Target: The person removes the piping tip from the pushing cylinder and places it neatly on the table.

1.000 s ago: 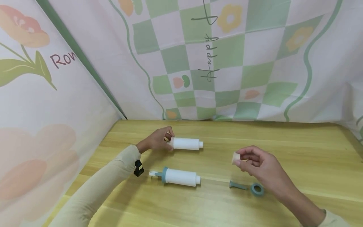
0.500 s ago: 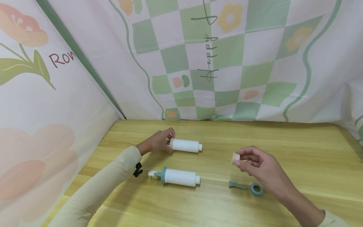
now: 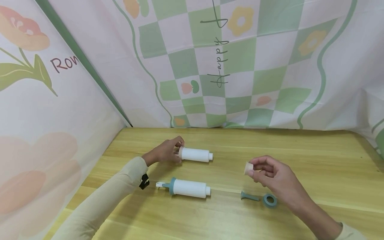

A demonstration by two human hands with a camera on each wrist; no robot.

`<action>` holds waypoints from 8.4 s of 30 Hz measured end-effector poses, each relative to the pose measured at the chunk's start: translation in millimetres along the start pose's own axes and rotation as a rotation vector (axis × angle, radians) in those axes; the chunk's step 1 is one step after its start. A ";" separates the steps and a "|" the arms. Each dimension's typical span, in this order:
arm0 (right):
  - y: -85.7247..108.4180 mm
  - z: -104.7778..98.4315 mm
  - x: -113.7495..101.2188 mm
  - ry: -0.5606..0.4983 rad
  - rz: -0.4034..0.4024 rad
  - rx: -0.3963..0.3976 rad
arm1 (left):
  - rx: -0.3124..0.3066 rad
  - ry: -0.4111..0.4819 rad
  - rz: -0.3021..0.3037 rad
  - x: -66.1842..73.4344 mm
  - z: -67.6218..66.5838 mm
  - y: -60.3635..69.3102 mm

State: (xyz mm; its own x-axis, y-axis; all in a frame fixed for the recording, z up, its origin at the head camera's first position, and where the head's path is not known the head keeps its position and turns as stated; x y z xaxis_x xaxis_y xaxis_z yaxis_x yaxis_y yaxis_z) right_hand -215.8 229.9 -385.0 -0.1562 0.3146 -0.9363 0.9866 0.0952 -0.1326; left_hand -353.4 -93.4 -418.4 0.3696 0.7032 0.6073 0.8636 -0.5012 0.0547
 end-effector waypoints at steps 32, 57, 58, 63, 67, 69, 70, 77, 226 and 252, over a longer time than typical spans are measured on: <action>4.9 10.1 -11.2 -0.047 -0.014 -0.001 | 0.254 0.017 0.075 12.0 -46.5 45.5; 9.5 24.9 -29.1 -0.135 -0.075 -0.018 | 0.354 0.197 0.209 88.6 -19.0 78.0; 9.8 25.7 -29.7 -0.130 -0.074 -0.018 | 0.353 0.188 0.214 92.2 -17.2 78.6; 11.4 28.5 -31.6 -0.112 -0.060 -0.016 | 0.344 0.174 0.229 107.5 -9.1 81.8; 12.4 30.0 -33.6 -0.102 -0.055 -0.009 | 0.339 0.160 0.252 121.4 -1.6 84.9; 12.6 31.6 -34.7 -0.105 -0.057 -0.010 | 0.345 0.165 0.267 127.8 2.3 85.7; 12.8 32.3 -35.3 -0.106 -0.058 -0.010 | 0.347 0.166 0.274 130.9 4.3 85.9; 14.0 35.3 -37.8 -0.092 -0.069 -0.008 | 0.351 0.219 0.349 155.4 19.2 80.1; 16.7 54.1 -54.7 -0.189 -0.090 0.080 | 0.503 0.417 0.386 170.9 31.9 75.4; 9.1 11.6 -43.0 -0.005 -0.074 0.105 | 0.449 0.115 0.380 182.0 21.7 54.3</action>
State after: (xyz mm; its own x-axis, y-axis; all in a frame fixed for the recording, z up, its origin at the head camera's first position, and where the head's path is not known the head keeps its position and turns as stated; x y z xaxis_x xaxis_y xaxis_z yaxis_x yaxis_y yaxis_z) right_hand -199.6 206.3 -349.7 -0.2289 0.3054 -0.9243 0.9719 0.0182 -0.2347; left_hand -231.8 18.3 -322.1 0.6631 0.4449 0.6019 0.7479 -0.4268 -0.5085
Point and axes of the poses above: each hand's wrist, its own y-axis away from the middle knuckle, its own z-axis out of the palm, x = y × z, the point moved 8 cm from there along -y, towards the middle knuckle, and after that the axes turned 7 degrees about x, right-handed, at the moved point
